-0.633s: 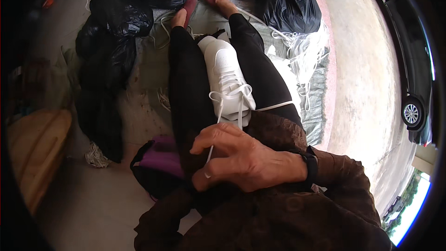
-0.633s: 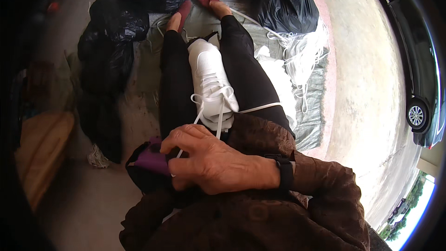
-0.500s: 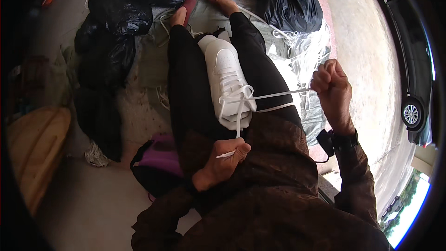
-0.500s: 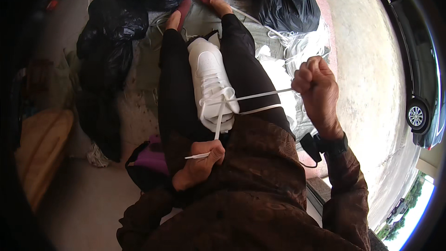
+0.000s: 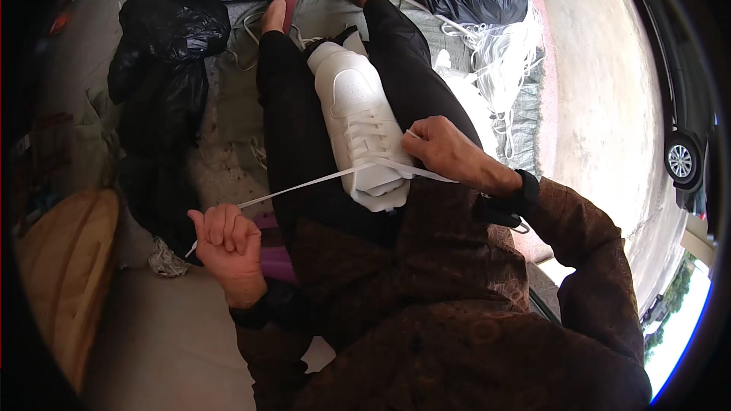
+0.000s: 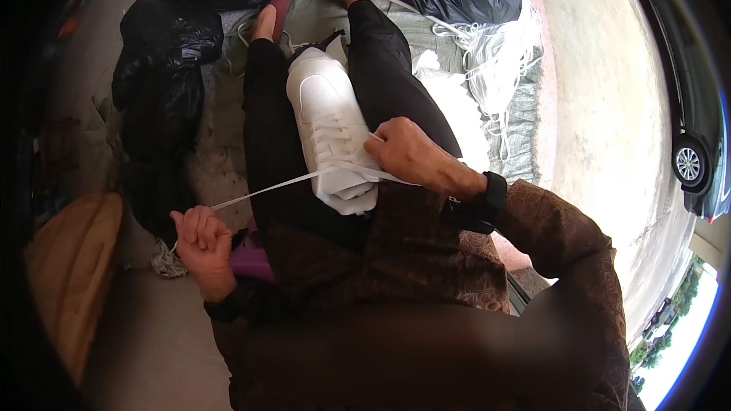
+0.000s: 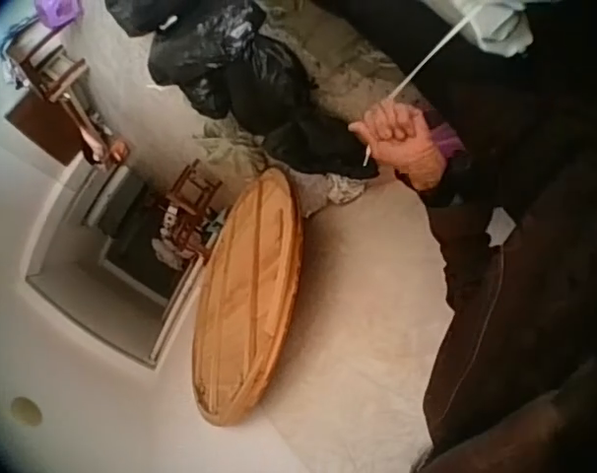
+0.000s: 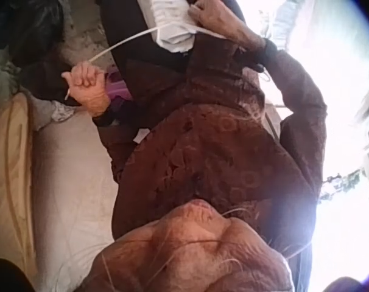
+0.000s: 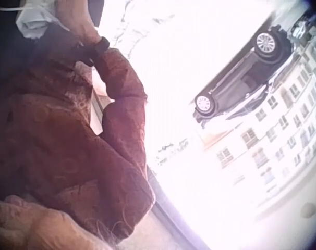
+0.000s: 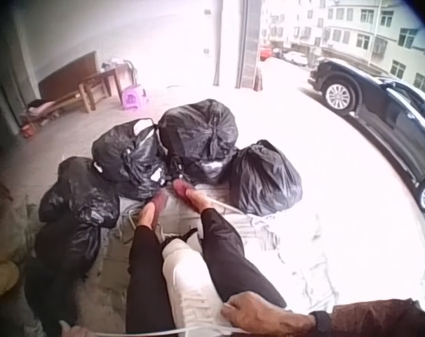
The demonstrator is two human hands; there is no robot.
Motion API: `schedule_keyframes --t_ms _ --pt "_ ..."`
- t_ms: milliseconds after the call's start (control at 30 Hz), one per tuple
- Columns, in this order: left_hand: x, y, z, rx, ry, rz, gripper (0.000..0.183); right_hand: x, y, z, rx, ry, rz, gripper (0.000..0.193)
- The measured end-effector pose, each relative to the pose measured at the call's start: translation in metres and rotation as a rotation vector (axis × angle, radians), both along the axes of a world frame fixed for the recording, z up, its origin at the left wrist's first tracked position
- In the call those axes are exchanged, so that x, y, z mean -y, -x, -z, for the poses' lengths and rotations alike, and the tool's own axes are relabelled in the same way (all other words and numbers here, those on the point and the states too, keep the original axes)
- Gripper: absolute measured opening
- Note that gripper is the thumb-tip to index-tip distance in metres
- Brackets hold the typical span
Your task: The person is lacing white shoes while sitting on the floor.
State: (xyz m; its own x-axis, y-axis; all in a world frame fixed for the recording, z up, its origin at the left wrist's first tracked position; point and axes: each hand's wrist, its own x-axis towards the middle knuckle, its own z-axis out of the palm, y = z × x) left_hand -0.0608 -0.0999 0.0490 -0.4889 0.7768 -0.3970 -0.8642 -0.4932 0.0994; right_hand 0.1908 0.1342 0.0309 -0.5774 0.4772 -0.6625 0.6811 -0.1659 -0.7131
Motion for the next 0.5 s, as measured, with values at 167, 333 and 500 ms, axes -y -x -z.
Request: schedule_keyframes --t_ms 167,333,500 --pt "-0.033 -0.027 0.044 -0.324 0.763 0.041 0.022 0.018 -0.019 -0.024 -0.158 -0.391 0.026 0.019" --pt "-0.074 -0.063 0.005 -2.059 0.618 0.767 0.037 0.049 -0.043 -0.036 -0.209 -0.573 -0.076 0.015" --pt "-0.048 0.006 -0.034 -0.711 0.312 0.744 0.04 0.051 -0.037 -0.004 -0.216 -0.85 -0.144 0.014"
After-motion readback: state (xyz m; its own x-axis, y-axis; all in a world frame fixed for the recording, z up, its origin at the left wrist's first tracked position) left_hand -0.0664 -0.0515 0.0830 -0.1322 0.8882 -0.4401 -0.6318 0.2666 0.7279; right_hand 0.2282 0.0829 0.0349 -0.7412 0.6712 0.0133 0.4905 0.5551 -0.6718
